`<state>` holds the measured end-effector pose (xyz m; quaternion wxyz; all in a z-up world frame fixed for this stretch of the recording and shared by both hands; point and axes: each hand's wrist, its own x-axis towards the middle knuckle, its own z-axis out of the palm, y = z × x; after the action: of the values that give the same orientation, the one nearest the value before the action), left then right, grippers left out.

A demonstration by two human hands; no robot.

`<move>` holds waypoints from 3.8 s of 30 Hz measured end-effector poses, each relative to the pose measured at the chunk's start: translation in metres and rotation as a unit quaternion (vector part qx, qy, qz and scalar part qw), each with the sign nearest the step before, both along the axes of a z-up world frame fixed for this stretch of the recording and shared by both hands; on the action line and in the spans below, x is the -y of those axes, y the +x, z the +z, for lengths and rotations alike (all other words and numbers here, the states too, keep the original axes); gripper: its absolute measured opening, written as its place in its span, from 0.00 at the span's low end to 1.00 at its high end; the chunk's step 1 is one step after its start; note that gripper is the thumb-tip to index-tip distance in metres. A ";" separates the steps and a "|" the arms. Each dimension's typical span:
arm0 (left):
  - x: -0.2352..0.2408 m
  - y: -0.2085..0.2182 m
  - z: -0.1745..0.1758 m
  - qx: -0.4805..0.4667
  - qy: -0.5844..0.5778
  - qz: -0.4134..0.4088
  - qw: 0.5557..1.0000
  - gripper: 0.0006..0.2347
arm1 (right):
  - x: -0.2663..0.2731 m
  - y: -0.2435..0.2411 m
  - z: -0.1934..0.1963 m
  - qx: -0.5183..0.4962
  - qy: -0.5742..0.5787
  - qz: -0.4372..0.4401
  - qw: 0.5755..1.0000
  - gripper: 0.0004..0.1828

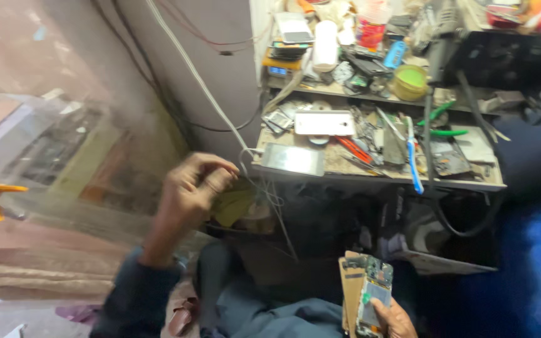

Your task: The person handles various mobile phone components including screens and circuit boards, comparing them on a workbench and then holding a reassembled phone while its screen displays a lock screen.

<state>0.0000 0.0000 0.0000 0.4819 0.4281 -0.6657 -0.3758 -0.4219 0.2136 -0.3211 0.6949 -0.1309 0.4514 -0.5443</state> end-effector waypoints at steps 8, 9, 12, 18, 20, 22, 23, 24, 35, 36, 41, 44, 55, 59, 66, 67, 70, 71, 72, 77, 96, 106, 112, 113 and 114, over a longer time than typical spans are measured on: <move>-0.073 -0.173 -0.171 0.013 0.340 -0.282 0.897 0.16 | 0.019 0.028 0.119 -0.116 -0.035 -0.068 0.990 0.24; -0.085 -0.186 -0.181 -0.027 0.404 -0.282 0.870 0.16 | 0.022 0.031 0.129 -0.121 -0.048 -0.069 0.989 0.23; -0.102 -0.210 -0.201 -0.164 0.391 -0.264 0.866 0.17 | 0.027 0.034 0.141 -0.119 -0.086 -0.051 0.988 0.21; -0.106 -0.205 -0.211 -0.252 0.426 -0.215 0.842 0.15 | 0.027 0.032 0.134 -0.034 -0.073 -0.047 0.996 0.19; -0.107 -0.199 -0.208 -0.244 0.443 -0.191 0.841 0.15 | 0.027 0.029 0.130 -0.031 -0.072 -0.059 0.995 0.19; -0.104 -0.198 -0.205 -0.247 0.446 -0.180 0.841 0.15 | 0.027 0.022 0.127 -0.020 -0.056 -0.075 0.995 0.19; -0.102 -0.197 -0.205 -0.254 0.442 -0.181 0.841 0.15 | 0.027 0.019 0.126 -0.010 -0.040 -0.083 0.996 0.20; -0.100 -0.196 -0.204 -0.260 0.438 -0.181 0.841 0.15 | 0.025 0.016 0.127 0.001 -0.023 -0.091 0.996 0.20; -0.085 -0.169 -0.197 -0.273 0.437 -0.209 0.831 0.15 | 0.022 0.020 0.140 0.013 0.007 -0.128 0.992 0.21; -0.083 -0.164 -0.196 -0.273 0.436 -0.205 0.833 0.15 | 0.024 0.023 0.141 0.013 0.012 -0.126 0.992 0.21; -0.084 -0.134 -0.187 -0.267 0.426 -0.168 0.848 0.13 | 0.041 0.044 0.151 0.019 -0.006 -0.081 0.997 0.21; -0.085 -0.117 -0.188 -0.275 0.416 -0.153 0.853 0.12 | 0.052 0.057 0.159 0.025 -0.011 -0.053 0.998 0.21; -0.085 -0.110 -0.185 -0.310 0.425 -0.158 0.836 0.11 | 0.056 0.050 0.154 0.024 -0.022 -0.050 0.998 0.21; -0.082 -0.112 -0.167 -0.288 0.434 -0.146 0.841 0.12 | 0.058 0.049 0.161 0.008 0.003 -0.081 0.997 0.21; -0.073 -0.109 -0.136 -0.278 0.442 -0.123 0.844 0.15 | 0.081 0.033 0.197 -0.058 -0.033 -0.048 0.997 0.21; -0.071 -0.109 -0.134 -0.281 0.437 -0.116 0.846 0.15 | 0.089 0.030 0.204 -0.075 -0.044 -0.045 0.995 0.21; -0.069 -0.105 -0.134 -0.298 0.427 -0.099 0.848 0.15 | 0.123 0.016 0.235 -0.124 -0.074 -0.034 0.989 0.21; -0.068 -0.104 -0.135 -0.307 0.424 -0.095 0.847 0.15 | 0.137 0.011 0.245 -0.137 -0.082 -0.027 0.987 0.21; -0.068 -0.102 -0.138 -0.317 0.421 -0.090 0.845 0.14 | 0.151 0.007 0.253 -0.151 -0.091 -0.021 0.984 0.21; -0.070 -0.089 -0.155 -0.333 0.411 -0.070 0.846 0.14 | 0.212 -0.011 0.266 -0.123 -0.154 0.009 0.980 0.18; 0.115 -0.120 -0.053 -0.205 0.258 -0.255 0.909 0.18 | 0.182 -0.022 0.259 -0.107 -0.123 -0.028 0.986 0.20; 0.222 -0.155 -0.069 -0.004 0.301 -0.284 0.910 0.13 | 0.166 -0.036 0.255 -0.094 -0.124 -0.030 0.987 0.20; 0.235 -0.168 -0.064 0.145 0.244 -0.254 0.925 0.12 | 0.164 -0.041 0.251 -0.092 -0.123 -0.026 0.988 0.20; 0.237 -0.172 -0.065 0.161 0.240 -0.239 0.927 0.13 | 0.165 -0.041 0.250 -0.092 -0.119 -0.026 0.988 0.21; 0.239 -0.177 -0.065 0.178 0.235 -0.225 0.929 0.13 | 0.165 -0.041 0.250 -0.092 -0.115 -0.026 0.989 0.21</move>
<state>-0.1766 -0.2395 -0.0652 0.1441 0.4279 -0.7121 -0.5377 -0.4632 0.0487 -0.0712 0.6162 -0.2477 0.4512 -0.5961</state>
